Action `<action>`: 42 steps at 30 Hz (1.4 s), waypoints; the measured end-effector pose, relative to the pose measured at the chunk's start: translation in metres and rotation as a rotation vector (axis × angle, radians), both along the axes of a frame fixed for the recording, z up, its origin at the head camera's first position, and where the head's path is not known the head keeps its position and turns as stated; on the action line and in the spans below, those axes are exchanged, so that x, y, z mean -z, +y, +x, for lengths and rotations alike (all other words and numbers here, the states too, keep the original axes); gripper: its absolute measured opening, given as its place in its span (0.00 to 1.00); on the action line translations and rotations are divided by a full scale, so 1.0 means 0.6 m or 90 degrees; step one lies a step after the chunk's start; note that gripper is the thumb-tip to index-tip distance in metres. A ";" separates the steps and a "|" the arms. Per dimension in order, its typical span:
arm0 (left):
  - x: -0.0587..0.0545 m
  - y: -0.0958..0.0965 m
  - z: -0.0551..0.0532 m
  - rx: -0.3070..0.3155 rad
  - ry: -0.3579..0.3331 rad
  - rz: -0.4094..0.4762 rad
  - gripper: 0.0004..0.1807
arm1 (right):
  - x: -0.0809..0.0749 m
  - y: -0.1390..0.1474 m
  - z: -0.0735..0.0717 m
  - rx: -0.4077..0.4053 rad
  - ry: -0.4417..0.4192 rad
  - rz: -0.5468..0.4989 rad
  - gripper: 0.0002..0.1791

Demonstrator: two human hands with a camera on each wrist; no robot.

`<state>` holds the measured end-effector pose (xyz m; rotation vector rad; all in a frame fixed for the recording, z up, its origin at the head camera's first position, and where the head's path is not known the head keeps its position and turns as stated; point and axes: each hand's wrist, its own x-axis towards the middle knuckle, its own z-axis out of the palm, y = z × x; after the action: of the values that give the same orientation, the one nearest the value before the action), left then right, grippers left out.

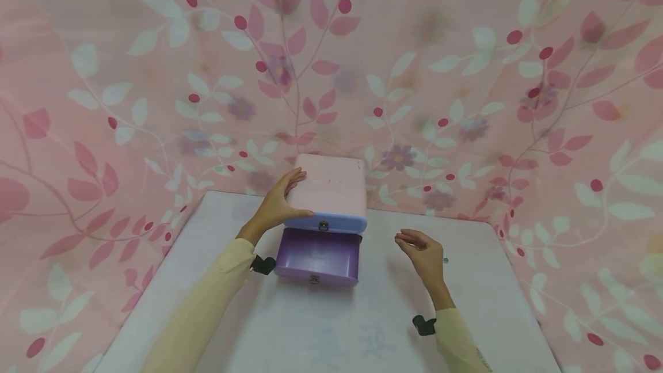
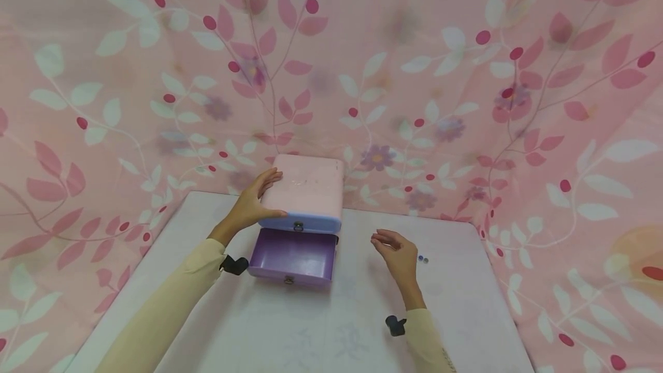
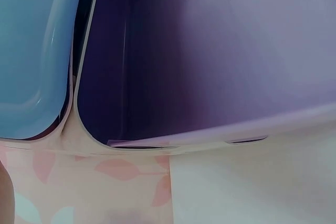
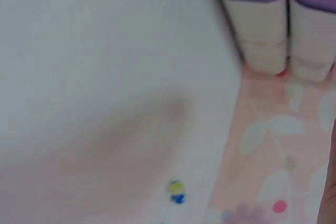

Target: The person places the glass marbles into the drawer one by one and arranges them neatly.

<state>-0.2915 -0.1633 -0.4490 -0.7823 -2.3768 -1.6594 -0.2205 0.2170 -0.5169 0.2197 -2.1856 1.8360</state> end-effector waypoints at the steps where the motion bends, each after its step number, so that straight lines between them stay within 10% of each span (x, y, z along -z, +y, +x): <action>1: 0.000 0.000 0.000 0.000 -0.001 0.000 0.61 | 0.003 0.007 0.000 0.009 -0.003 0.008 0.15; 10: 0.004 0.000 0.000 0.003 0.006 0.003 0.61 | 0.074 0.075 -0.016 0.109 -0.006 0.023 0.16; 22: 0.009 -0.002 0.000 0.000 0.016 0.001 0.61 | 0.132 0.123 -0.022 0.281 -0.065 0.223 0.20; 42: 0.007 0.000 -0.004 0.007 0.025 0.005 0.61 | 0.170 0.138 -0.004 0.254 -0.188 0.299 0.22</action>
<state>-0.2937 -0.1635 -0.4529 -0.8198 -2.3433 -1.6410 -0.2231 0.3001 -0.6192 -0.3974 -2.5991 1.1865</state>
